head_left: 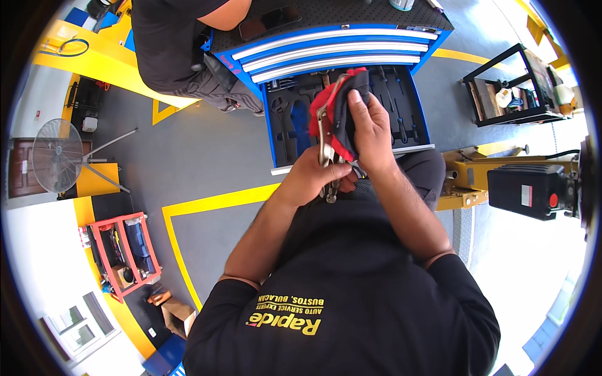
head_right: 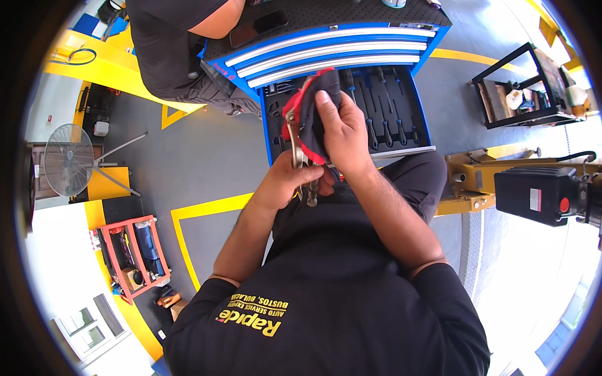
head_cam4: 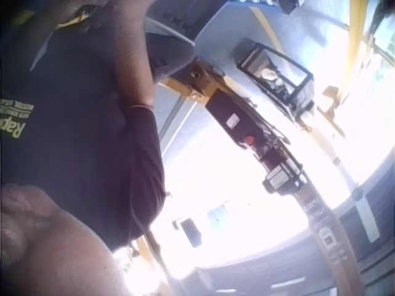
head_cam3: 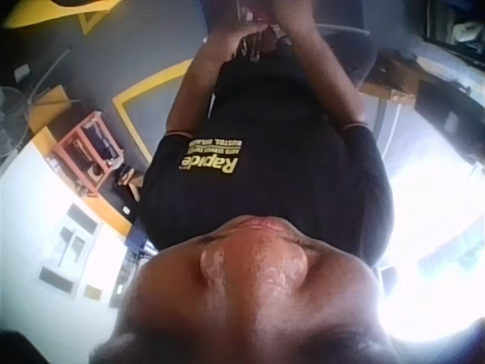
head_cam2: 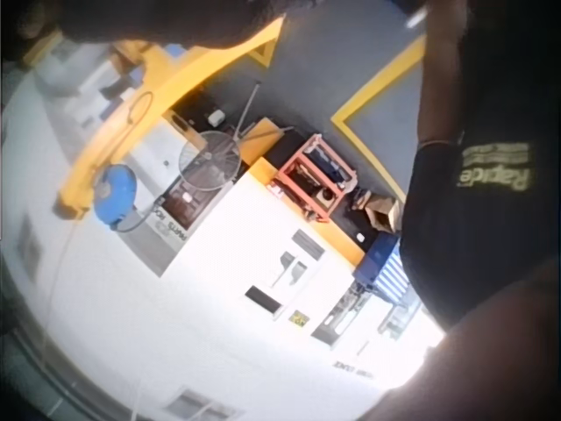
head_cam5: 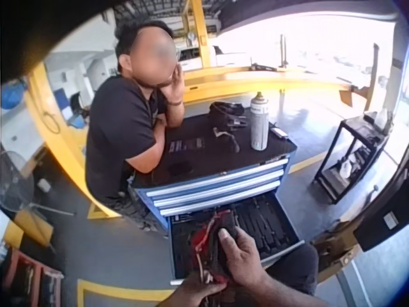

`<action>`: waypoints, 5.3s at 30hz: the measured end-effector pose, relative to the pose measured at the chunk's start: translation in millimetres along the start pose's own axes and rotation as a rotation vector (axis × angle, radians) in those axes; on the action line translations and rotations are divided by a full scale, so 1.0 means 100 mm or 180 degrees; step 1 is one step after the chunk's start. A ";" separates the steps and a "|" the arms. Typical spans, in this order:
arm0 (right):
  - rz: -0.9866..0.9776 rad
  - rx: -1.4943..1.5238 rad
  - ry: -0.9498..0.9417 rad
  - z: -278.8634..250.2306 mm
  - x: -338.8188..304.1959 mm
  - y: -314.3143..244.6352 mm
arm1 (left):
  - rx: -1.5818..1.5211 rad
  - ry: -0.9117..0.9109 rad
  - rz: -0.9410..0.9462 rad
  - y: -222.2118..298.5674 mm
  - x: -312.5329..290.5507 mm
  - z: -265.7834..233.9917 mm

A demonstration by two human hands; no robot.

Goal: The person opens drawers in a blue tool chest and wipes several tools with a red cloth. They handle pliers, a hammer, and other hand tools, cleaning each one before placing it back in the drawer.

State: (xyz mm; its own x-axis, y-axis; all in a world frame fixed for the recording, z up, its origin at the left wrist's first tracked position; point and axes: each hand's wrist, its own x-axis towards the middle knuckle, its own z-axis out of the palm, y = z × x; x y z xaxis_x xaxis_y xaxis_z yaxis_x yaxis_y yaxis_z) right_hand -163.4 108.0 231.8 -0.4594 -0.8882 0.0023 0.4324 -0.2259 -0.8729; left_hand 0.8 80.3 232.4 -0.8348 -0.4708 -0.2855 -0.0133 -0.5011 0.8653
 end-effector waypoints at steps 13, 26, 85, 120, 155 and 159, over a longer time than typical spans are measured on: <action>0.0842 0.1577 0.0104 -0.49 0.03 -0.15 | 0.0522 -0.0093 0.0031 0.08 -0.21 0.05; 0.0205 0.0147 -0.0898 -0.34 -0.47 -0.16 | 0.2769 0.0673 0.1389 0.08 -0.17 0.18; 0.0494 0.3066 -0.2115 -0.13 -0.68 -0.13 | 0.1843 0.0869 0.2094 0.93 -0.39 0.68; 0.2045 0.1546 -0.1637 -0.21 -1.06 -0.90 | 0.0471 0.0119 0.1671 0.68 -0.13 0.37; 0.2052 0.1824 -0.3079 -0.90 -1.08 -0.31 | 0.1176 0.0416 0.1704 0.77 -0.34 0.47; 0.2071 0.1536 -0.3450 -1.03 -1.05 -0.26 | 0.1284 0.0512 0.1770 0.77 -0.40 0.49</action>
State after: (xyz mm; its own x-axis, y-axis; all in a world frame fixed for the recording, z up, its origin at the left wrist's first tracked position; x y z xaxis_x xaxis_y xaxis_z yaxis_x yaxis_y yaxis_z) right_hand -206.3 248.8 204.2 0.6722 -0.7026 0.2335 0.6654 0.4350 -0.6067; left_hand 6.2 95.8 330.8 -0.6857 -0.6960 0.2130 0.1628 0.1387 0.9769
